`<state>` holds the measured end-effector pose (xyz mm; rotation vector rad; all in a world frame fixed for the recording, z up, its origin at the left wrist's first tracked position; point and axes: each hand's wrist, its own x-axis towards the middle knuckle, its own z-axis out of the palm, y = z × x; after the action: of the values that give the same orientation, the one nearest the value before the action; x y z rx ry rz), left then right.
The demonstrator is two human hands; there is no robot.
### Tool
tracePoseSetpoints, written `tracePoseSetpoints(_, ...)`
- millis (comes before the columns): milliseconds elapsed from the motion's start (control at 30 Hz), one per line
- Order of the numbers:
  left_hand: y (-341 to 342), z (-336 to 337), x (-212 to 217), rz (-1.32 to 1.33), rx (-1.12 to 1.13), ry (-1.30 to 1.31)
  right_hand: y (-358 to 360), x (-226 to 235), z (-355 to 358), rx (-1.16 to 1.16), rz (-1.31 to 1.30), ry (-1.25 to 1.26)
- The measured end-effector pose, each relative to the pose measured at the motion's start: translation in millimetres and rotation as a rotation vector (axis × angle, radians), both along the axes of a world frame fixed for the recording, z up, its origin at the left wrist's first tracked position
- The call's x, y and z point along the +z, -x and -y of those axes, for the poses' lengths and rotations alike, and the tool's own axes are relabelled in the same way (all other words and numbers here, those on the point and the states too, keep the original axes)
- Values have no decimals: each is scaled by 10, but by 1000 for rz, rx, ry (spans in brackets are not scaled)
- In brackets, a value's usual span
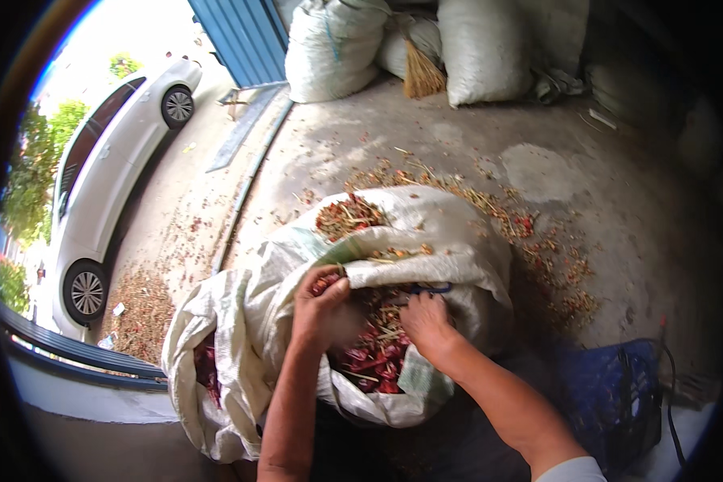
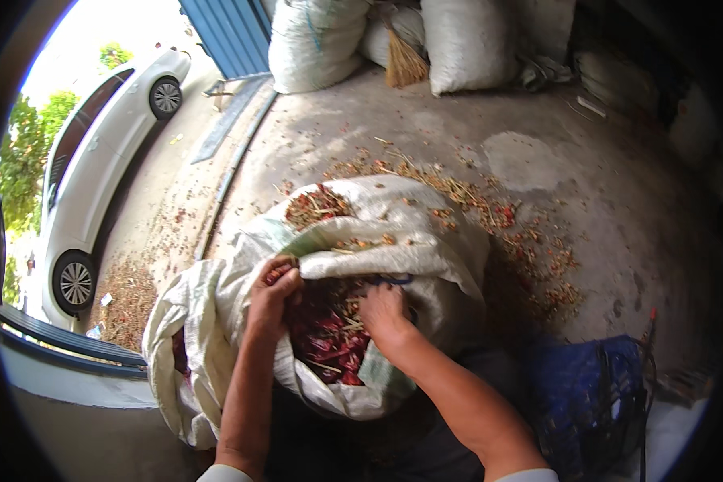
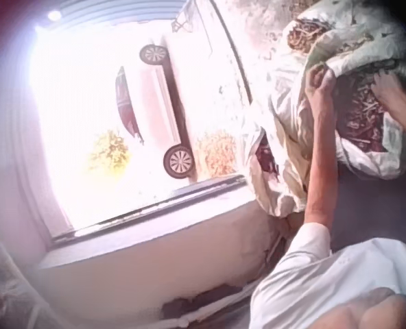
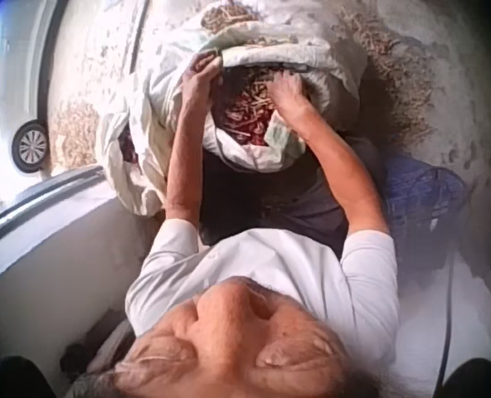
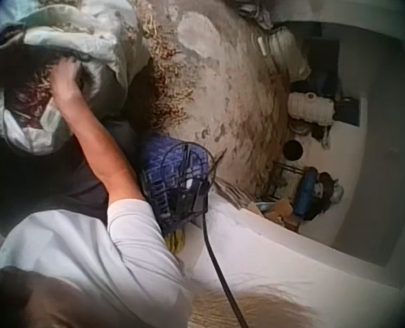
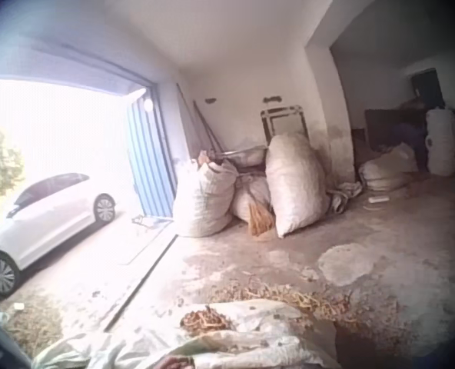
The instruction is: The person sits on the ground with a large sack of red chilies on their lap. Using blue-handled scissors, they repeatedly pick up chilies, cut off the stems, and drop the trimmed chilies back into the sack.
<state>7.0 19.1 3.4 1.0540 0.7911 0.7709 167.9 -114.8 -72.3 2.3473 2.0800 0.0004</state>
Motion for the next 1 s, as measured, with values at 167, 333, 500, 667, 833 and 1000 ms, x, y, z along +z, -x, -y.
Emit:
tracePoseSetpoints(167, -95, 59, 115, -121, -87, -59, -17, -514, -82, -118, 85, 82)
tracePoseSetpoints(333, -11, 35, 29, -193, -157, -114, 16, -121, -21, 3, -18, 183)
tracePoseSetpoints(500, 52, -18, -31, -179, -110, -244, 208, 512, 134, 48, -48, 50)
tracePoseSetpoints(667, -58, -76, 59, -170, 2, -256, -100, 881, 302, -112, -471, 53)
tracePoseSetpoints(833, 125, -198, 76, -267, 116, -147, -328, 1029, 235, -224, -1123, -117)
tracePoseSetpoints(1000, 110, -101, 299, -52, 94, -133, -548, 1010, 260, -234, -2027, -87)
